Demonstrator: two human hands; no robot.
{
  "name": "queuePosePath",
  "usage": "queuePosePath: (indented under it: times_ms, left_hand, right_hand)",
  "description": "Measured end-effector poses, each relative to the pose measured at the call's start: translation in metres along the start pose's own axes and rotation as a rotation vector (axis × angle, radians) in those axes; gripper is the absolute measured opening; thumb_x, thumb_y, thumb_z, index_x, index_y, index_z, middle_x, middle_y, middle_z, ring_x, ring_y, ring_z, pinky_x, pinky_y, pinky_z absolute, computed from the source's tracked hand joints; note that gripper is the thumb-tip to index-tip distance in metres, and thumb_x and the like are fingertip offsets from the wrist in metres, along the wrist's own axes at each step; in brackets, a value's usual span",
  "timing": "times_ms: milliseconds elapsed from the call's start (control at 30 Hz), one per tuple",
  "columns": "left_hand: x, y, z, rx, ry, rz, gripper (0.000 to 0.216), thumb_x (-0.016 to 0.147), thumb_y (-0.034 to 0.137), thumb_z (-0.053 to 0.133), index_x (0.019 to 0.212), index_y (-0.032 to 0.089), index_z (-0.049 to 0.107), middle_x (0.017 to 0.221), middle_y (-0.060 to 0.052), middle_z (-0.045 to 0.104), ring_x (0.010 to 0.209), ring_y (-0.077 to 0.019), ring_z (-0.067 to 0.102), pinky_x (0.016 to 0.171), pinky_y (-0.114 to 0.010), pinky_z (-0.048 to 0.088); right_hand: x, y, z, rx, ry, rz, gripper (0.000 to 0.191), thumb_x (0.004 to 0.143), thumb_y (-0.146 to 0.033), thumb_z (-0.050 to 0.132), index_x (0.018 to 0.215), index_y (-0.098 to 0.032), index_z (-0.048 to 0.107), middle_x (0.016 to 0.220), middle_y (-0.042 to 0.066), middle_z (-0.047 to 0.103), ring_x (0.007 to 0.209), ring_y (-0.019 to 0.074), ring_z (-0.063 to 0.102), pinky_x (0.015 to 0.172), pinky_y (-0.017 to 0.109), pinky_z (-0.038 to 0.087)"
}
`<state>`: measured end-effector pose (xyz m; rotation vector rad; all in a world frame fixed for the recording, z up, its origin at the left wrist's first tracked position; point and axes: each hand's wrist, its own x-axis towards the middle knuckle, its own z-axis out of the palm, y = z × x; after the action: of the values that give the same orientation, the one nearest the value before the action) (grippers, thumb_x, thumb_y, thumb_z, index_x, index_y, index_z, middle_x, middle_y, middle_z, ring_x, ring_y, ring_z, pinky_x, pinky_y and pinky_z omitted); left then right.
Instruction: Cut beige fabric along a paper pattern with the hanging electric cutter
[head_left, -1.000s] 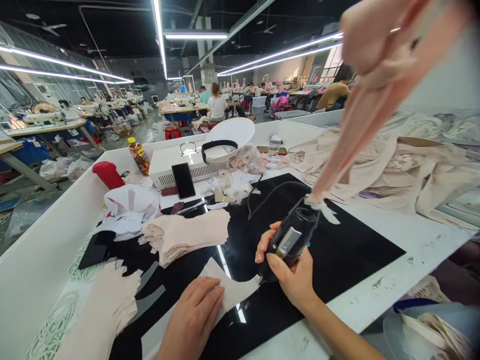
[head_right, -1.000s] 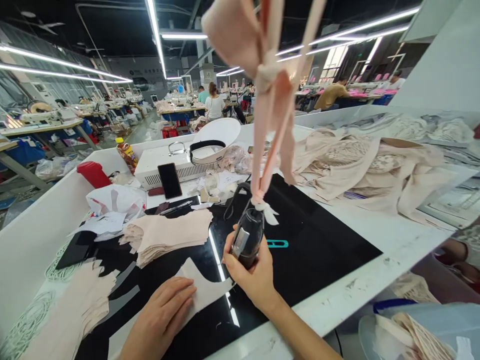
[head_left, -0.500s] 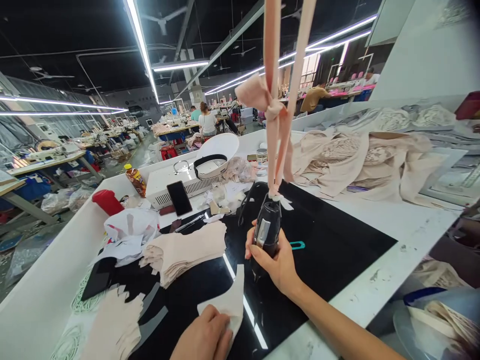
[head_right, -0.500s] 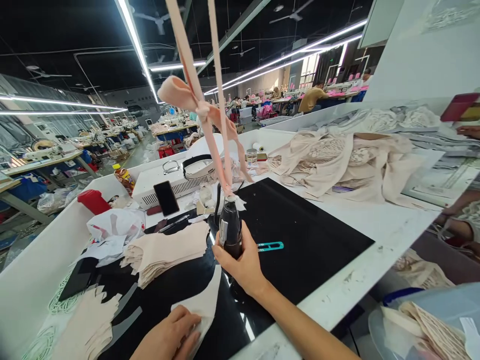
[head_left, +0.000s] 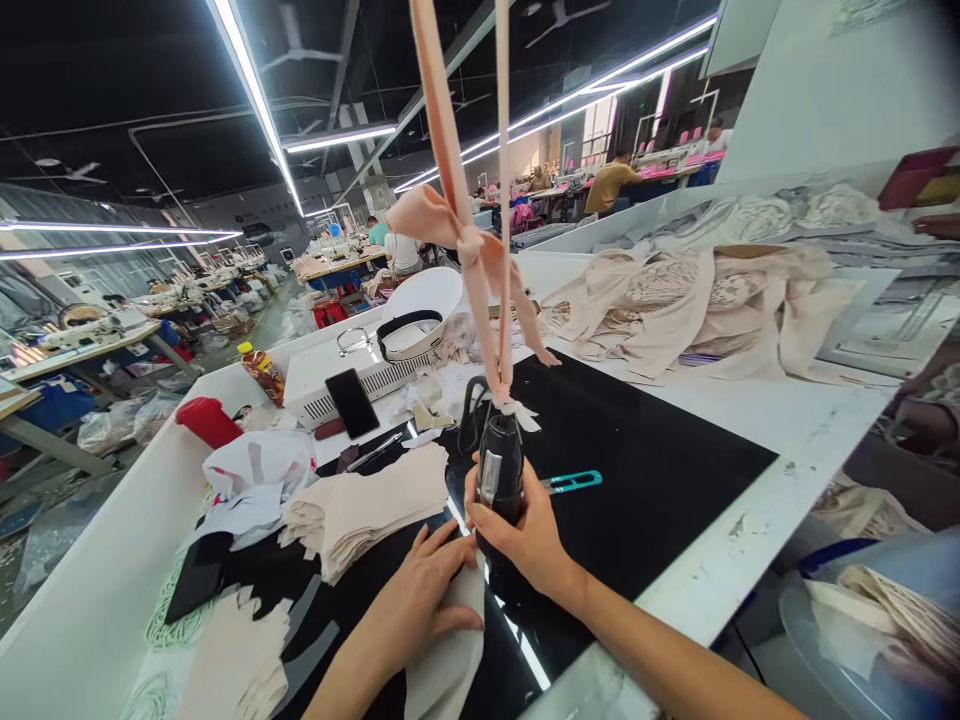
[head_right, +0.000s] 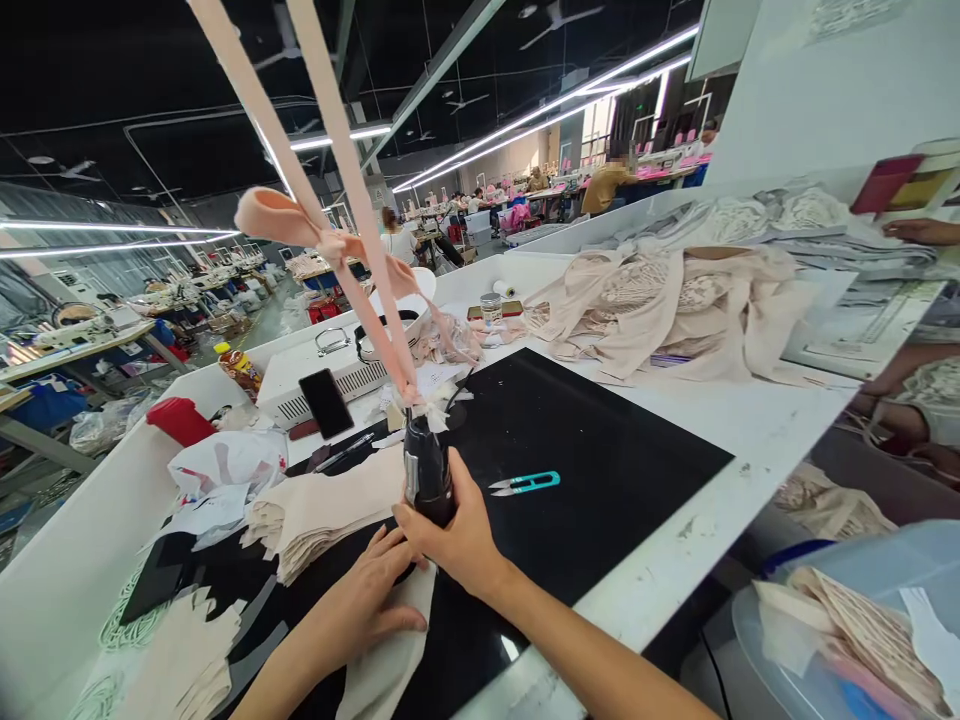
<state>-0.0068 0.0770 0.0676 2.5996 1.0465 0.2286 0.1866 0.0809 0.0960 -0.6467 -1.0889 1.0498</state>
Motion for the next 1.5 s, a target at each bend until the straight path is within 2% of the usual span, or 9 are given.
queuePosePath:
  times_ms: [267, 400, 667, 833, 1033, 1200, 1333, 1433, 1500]
  left_hand:
    - [-0.012, -0.003, -0.001, 0.059, -0.019, -0.085, 0.047, 0.080, 0.036, 0.096, 0.112, 0.024, 0.064, 0.145, -0.012, 0.068, 0.150, -0.0413, 0.049, 0.119, -0.079, 0.036]
    - [-0.014, -0.004, -0.002, 0.070, -0.047, -0.107, 0.048, 0.080, 0.039, 0.096, 0.112, 0.023, 0.064, 0.135, -0.011, 0.073, 0.149, -0.0426, 0.051, 0.119, -0.081, 0.035]
    - [-0.013, 0.000, -0.004, 0.057, -0.120, -0.157, 0.068, 0.081, 0.038, 0.096, 0.139, 0.024, 0.063, 0.157, -0.014, 0.058, 0.157, -0.0412, 0.039, 0.124, -0.081, 0.022]
    - [-0.014, 0.004, -0.006, 0.082, -0.148, -0.192, 0.089, 0.082, 0.037, 0.095, 0.158, 0.024, 0.049, 0.150, -0.014, 0.064, 0.154, -0.0399, 0.045, 0.127, -0.077, 0.021]
    - [-0.018, -0.001, 0.001, 0.089, -0.079, -0.165, 0.084, 0.081, 0.026, 0.095, 0.155, 0.023, 0.056, 0.155, -0.017, 0.059, 0.149, -0.0457, 0.049, 0.124, -0.078, 0.031]
    - [-0.017, 0.001, 0.000, 0.052, -0.108, -0.205, 0.075, 0.081, 0.020, 0.091, 0.150, 0.025, 0.062, 0.150, -0.013, 0.064, 0.142, -0.0436, 0.056, 0.123, -0.072, 0.037]
    - [-0.017, 0.002, -0.004, 0.033, -0.129, -0.234, 0.076, 0.081, 0.017, 0.091, 0.150, 0.024, 0.060, 0.154, -0.015, 0.061, 0.148, -0.0437, 0.050, 0.125, -0.074, 0.032]
    - [-0.015, 0.001, -0.007, 0.012, -0.156, -0.238, 0.078, 0.081, 0.025, 0.094, 0.151, 0.026, 0.058, 0.160, -0.015, 0.055, 0.154, -0.0437, 0.043, 0.126, -0.078, 0.023]
    - [-0.014, 0.001, -0.010, -0.011, -0.188, -0.228, 0.068, 0.081, 0.031, 0.096, 0.140, 0.029, 0.063, 0.162, -0.012, 0.053, 0.158, -0.0424, 0.035, 0.127, -0.080, 0.016]
  right_hand:
    - [0.002, -0.001, 0.011, -0.008, 0.014, 0.017, 0.030, 0.081, -0.036, 0.080, 0.096, -0.025, 0.056, 0.083, -0.002, 0.062, 0.065, 0.0146, 0.057, 0.059, 0.028, 0.054]
    - [0.003, -0.001, 0.019, -0.008, -0.009, 0.026, 0.030, 0.079, -0.034, 0.078, 0.092, -0.026, 0.053, 0.078, -0.004, 0.058, 0.064, 0.0142, 0.054, 0.058, 0.027, 0.051]
    - [0.000, 0.000, 0.027, -0.009, -0.042, 0.041, 0.029, 0.076, -0.031, 0.076, 0.089, -0.025, 0.050, 0.077, -0.003, 0.057, 0.066, 0.0143, 0.049, 0.057, 0.027, 0.046]
    - [-0.003, -0.002, 0.032, -0.002, -0.072, 0.028, 0.026, 0.077, -0.029, 0.074, 0.093, -0.025, 0.053, 0.079, -0.003, 0.057, 0.067, 0.0142, 0.050, 0.061, 0.028, 0.047]
    - [-0.005, 0.002, 0.040, 0.075, -0.125, -0.038, 0.028, 0.079, -0.024, 0.075, 0.100, -0.025, 0.057, 0.087, -0.002, 0.061, 0.073, 0.0153, 0.055, 0.068, 0.028, 0.049]
    - [-0.009, 0.008, 0.042, 0.073, -0.138, -0.023, 0.028, 0.079, -0.024, 0.077, 0.098, -0.025, 0.057, 0.084, -0.004, 0.060, 0.072, 0.0147, 0.053, 0.066, 0.027, 0.048]
    - [-0.009, 0.006, 0.040, 0.085, -0.162, -0.019, 0.029, 0.080, -0.025, 0.078, 0.100, -0.025, 0.057, 0.085, -0.004, 0.061, 0.071, 0.0139, 0.053, 0.066, 0.027, 0.048]
    - [-0.005, 0.002, 0.036, 0.074, -0.138, -0.008, 0.029, 0.080, -0.026, 0.077, 0.100, -0.024, 0.057, 0.083, -0.003, 0.061, 0.068, 0.0136, 0.053, 0.063, 0.026, 0.049]
    - [-0.003, 0.000, 0.032, 0.054, -0.087, 0.011, 0.028, 0.079, -0.027, 0.077, 0.098, -0.024, 0.056, 0.082, -0.003, 0.060, 0.066, 0.0136, 0.053, 0.060, 0.026, 0.049]
